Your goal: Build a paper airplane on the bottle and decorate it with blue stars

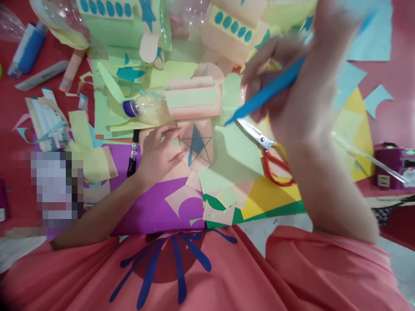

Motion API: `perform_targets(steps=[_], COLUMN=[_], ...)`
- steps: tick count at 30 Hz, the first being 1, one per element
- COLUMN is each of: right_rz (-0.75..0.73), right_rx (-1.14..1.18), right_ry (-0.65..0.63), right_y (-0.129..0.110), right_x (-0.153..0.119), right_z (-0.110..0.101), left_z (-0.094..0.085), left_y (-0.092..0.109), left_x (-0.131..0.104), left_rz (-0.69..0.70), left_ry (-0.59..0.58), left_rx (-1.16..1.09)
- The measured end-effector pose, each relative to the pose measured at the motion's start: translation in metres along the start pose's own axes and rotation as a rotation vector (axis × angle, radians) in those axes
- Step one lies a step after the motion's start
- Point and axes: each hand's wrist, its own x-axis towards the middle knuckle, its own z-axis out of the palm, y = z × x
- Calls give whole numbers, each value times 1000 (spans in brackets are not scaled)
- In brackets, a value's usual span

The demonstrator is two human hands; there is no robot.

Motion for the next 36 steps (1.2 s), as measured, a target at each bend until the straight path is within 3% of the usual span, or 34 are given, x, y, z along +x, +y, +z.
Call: perform_targets(steps=[3, 7, 11, 20, 24, 36], right_rz=[265, 260, 280, 213, 232, 240], right_rx=[311, 313, 247, 194, 107, 53], right_ry=[19, 76, 77, -8, -77, -104], right_y=[-8, 27, 45, 32, 33, 40], right_x=[-67, -84, -73, -97, -103, -104], right_z=[57, 85, 86, 81, 81, 81], left_z=[2, 3, 6, 16, 14, 13], left_y=[-2, -4, -7, -16, -16, -13], left_x=[0, -1, -3, -3, -3, -2], left_rz=[-11, 12, 89, 155, 144, 115], left_ry=[-1, 20, 61, 139, 139, 125], left_rx=[1, 7, 11, 15, -9, -15])
